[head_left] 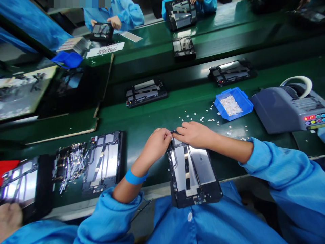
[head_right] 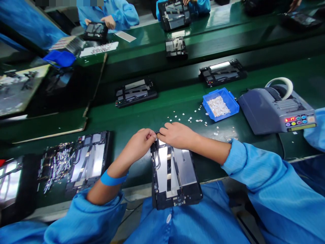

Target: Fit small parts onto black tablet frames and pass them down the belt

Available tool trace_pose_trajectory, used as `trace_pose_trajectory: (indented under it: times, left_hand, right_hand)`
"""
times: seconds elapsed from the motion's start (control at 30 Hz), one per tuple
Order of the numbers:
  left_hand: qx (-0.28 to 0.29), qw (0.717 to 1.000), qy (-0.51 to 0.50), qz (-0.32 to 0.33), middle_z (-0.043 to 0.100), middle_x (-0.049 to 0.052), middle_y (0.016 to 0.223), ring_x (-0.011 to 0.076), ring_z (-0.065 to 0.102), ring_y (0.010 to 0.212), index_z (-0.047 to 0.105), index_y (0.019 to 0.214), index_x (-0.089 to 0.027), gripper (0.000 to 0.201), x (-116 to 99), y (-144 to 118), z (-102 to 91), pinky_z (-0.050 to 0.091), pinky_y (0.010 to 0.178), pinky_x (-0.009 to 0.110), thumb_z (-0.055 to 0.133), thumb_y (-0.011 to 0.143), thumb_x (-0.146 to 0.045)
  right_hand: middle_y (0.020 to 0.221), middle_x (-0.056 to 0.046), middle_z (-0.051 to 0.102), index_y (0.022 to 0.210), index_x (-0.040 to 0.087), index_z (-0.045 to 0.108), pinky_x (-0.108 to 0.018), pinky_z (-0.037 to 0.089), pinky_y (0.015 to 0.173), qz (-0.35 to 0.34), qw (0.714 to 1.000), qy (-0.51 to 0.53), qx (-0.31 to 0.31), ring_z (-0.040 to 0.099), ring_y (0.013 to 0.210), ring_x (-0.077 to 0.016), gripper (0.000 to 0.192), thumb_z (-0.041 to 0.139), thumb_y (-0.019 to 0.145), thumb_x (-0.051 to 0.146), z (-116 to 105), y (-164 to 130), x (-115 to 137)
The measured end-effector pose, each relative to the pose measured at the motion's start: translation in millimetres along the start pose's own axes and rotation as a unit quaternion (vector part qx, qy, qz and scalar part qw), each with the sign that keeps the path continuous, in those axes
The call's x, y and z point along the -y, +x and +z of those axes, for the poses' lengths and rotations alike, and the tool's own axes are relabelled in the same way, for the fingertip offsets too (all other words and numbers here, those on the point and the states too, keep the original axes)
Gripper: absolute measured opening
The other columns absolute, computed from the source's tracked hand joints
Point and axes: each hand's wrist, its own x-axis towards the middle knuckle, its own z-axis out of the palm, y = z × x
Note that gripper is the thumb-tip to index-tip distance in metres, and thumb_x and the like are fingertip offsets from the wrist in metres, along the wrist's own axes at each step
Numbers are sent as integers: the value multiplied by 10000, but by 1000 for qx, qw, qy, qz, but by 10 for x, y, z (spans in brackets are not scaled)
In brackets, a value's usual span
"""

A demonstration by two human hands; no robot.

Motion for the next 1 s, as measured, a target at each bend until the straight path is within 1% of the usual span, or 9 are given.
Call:
trace_pose_trajectory:
  times: [0.33,0.57,0.67,0.73,0.8,0.9,0.97,1.0]
  left_hand:
    - [-26,1000,15,-9,632,65,830,257,576,878,570,797,-222,177,-20,-42,62,443,769,373,479,948,-229]
    - [-31,999,20,-10,623,71,823,268,570,895,544,780,-230,196,-41,-54,83,456,799,393,463,959,-238]
    - [-44,999,19,-11,619,72,844,271,570,913,526,793,-232,167,-37,-69,125,456,826,405,467,949,-215]
    - [-64,998,5,-14,610,63,869,263,569,934,524,826,-230,126,-15,-82,179,451,839,398,481,941,-203]
    - [-95,994,-35,-38,586,39,888,238,569,914,541,932,-220,28,21,-90,250,450,814,371,518,929,-205]
    - [-134,976,-127,-111,522,-12,865,183,549,808,527,1097,-205,220,85,-89,361,440,732,315,606,892,-227]
    - [-142,963,-178,-146,484,-36,836,158,523,758,524,1126,-201,277,119,-92,418,425,697,292,637,877,-245]
    - [-143,959,-194,-152,474,-41,832,151,514,752,527,1136,-199,292,131,-97,438,422,694,286,643,872,-246]
  right_hand:
    - [969,-97,656,1197,125,660,-347,310,632,-1,1000,-3,-6,510,860,-227,270,436,1046,121,17,-4,2]
    - [984,-100,660,1201,119,666,-349,336,635,-5,1000,3,-1,515,867,-232,264,457,1039,121,7,-2,-1]
    - [986,-107,662,1195,118,668,-345,346,648,-3,1000,13,-3,516,872,-231,264,455,1040,121,9,-3,1]
    - [997,-112,664,1197,118,668,-343,351,659,-2,1000,19,-4,517,878,-229,265,454,1041,124,9,-3,-1]
    - [1003,-109,664,1200,121,668,-345,353,664,-1,1000,20,0,514,876,-227,263,461,1039,128,9,-5,-7]
    - [1002,-95,665,1205,135,670,-352,354,669,4,1000,13,7,510,870,-225,257,470,1044,150,12,-21,-24]
    - [1016,-92,671,1231,140,662,-352,354,679,12,1000,6,7,510,875,-225,268,464,1051,158,15,-38,-31]
    - [1028,-92,673,1258,143,652,-351,352,683,15,1000,2,7,511,877,-225,282,460,1052,157,15,-44,-32]
